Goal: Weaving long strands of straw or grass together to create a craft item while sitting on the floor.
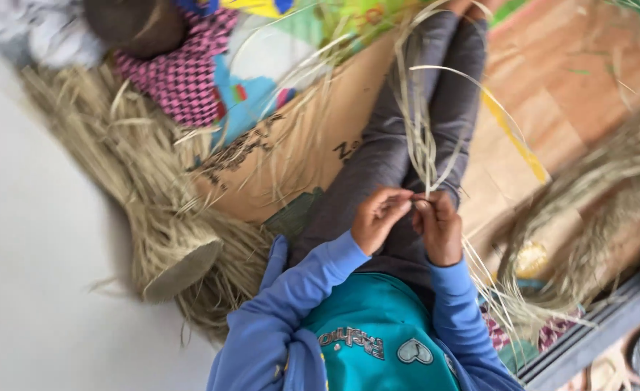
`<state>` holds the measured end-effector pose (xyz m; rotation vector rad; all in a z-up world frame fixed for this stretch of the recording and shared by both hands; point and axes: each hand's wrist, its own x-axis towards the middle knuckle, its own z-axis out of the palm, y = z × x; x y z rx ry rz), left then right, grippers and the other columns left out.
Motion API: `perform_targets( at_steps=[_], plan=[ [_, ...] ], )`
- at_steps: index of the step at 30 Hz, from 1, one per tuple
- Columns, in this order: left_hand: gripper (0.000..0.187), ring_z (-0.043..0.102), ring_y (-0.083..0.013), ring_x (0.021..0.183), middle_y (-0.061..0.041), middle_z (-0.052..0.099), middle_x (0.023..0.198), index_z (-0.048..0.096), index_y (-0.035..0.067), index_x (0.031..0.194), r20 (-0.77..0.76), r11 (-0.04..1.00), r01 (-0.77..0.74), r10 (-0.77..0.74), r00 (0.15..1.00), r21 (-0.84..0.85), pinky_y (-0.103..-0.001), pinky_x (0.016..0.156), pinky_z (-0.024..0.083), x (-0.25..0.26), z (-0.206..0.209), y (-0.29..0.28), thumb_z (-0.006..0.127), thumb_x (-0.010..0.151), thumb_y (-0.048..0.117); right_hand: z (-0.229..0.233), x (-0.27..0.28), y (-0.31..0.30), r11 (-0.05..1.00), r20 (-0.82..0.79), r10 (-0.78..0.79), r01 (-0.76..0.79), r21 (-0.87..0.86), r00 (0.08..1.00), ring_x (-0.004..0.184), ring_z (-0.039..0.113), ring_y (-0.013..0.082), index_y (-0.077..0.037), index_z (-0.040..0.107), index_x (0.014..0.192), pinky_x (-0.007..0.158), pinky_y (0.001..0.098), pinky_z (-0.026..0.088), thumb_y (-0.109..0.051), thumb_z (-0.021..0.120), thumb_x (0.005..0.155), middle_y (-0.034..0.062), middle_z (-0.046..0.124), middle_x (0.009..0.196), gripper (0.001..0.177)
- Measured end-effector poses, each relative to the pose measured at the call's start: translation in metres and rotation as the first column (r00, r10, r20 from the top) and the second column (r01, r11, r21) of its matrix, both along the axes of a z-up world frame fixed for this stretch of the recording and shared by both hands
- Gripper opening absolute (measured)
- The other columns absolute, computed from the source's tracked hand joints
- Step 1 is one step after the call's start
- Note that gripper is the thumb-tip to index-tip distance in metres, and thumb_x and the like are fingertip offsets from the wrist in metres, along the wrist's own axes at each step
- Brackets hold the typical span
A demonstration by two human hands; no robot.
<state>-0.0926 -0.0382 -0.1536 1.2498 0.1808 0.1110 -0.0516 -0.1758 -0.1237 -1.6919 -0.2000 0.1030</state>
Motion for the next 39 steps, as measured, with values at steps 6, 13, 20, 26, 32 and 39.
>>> perform_targets(
  at_steps=[6, 13, 20, 26, 32, 39],
  plan=[
    [0.024, 0.071, -0.0144, 0.081, -0.009, 0.069, 0.099, 0.075, 0.003, 0.118, 0.031, 0.994, -0.031, 0.034, 0.999, -0.104, -0.028, 0.069, 0.064, 0.000, 0.018, 0.000, 0.077, 0.095, 0.011, 0.016, -0.016, -0.001, 0.964, 0.054, -0.035, 0.048, -0.262, 0.998, 0.051, 0.059, 0.0127, -0.016, 0.078, 0.110, 0.054, 0.0293, 0.052, -0.015, 0.065, 0.102, 0.0000, 0.062, 0.056, 0.015],
    [0.011, 0.063, -0.0141, 0.094, -0.008, 0.063, 0.102, 0.072, 0.003, 0.106, 0.101, 0.994, -0.068, 0.058, 0.993, 0.090, -0.031, 0.088, 0.054, 0.001, 0.043, 0.000, 0.071, 0.098, 0.009, 0.039, -0.021, 0.009, 0.987, 0.185, 0.034, -0.004, -0.158, 0.982, 0.076, 0.076, 0.0303, -0.011, 0.073, 0.106, 0.070, 0.0391, 0.060, -0.016, 0.063, 0.103, 0.0086, 0.077, 0.082, 0.012],
    [0.005, 0.048, -0.0061, 0.083, 0.000, 0.054, 0.093, 0.062, 0.006, 0.098, 0.045, 0.978, -0.208, 0.208, 0.977, 0.003, -0.024, 0.079, 0.041, 0.016, 0.076, 0.021, 0.063, 0.100, 0.010, 0.032, -0.035, 0.023, 0.995, 0.303, 0.086, -0.067, -0.075, 0.949, 0.076, 0.075, 0.0389, -0.004, 0.071, 0.097, 0.065, 0.0440, 0.060, -0.009, 0.062, 0.103, 0.0152, 0.076, 0.083, 0.012],
    [0.013, 0.056, -0.0119, 0.081, 0.000, 0.063, 0.105, 0.068, 0.013, 0.109, 0.057, 0.887, -0.343, 0.377, 0.925, -0.309, -0.030, 0.082, 0.047, 0.048, 0.083, 0.092, 0.065, 0.096, 0.012, 0.007, -0.066, 0.005, 0.968, 0.291, 0.229, -0.185, -0.170, 0.929, 0.073, 0.074, 0.0364, -0.012, 0.071, 0.101, 0.063, 0.0435, 0.061, -0.017, 0.053, 0.107, 0.0103, 0.077, 0.085, 0.020],
    [0.018, 0.063, -0.0116, 0.093, 0.001, 0.069, 0.105, 0.067, 0.020, 0.127, 0.095, 0.868, -0.137, 0.206, 0.974, -0.477, -0.031, 0.087, 0.049, 0.064, 0.093, 0.189, 0.066, 0.110, 0.017, 0.011, -0.086, -0.049, 0.926, 0.163, 0.290, -0.233, -0.297, 0.943, 0.083, 0.075, 0.0267, -0.006, 0.068, 0.104, 0.073, 0.0356, 0.058, 0.000, 0.061, 0.091, 0.0067, 0.077, 0.098, 0.016],
    [0.015, 0.052, -0.0018, 0.083, 0.010, 0.060, 0.096, 0.062, 0.019, 0.109, -0.006, 0.954, -0.071, 0.072, 0.997, -0.291, -0.026, 0.087, 0.050, 0.144, 0.050, 0.277, 0.069, 0.110, 0.032, -0.004, -0.122, -0.099, 0.883, 0.150, 0.054, 0.023, -0.469, 0.987, 0.088, 0.071, 0.0325, -0.011, 0.066, 0.109, 0.070, 0.0394, 0.054, 0.002, 0.055, 0.080, 0.0066, 0.074, 0.104, 0.034]
  ],
)
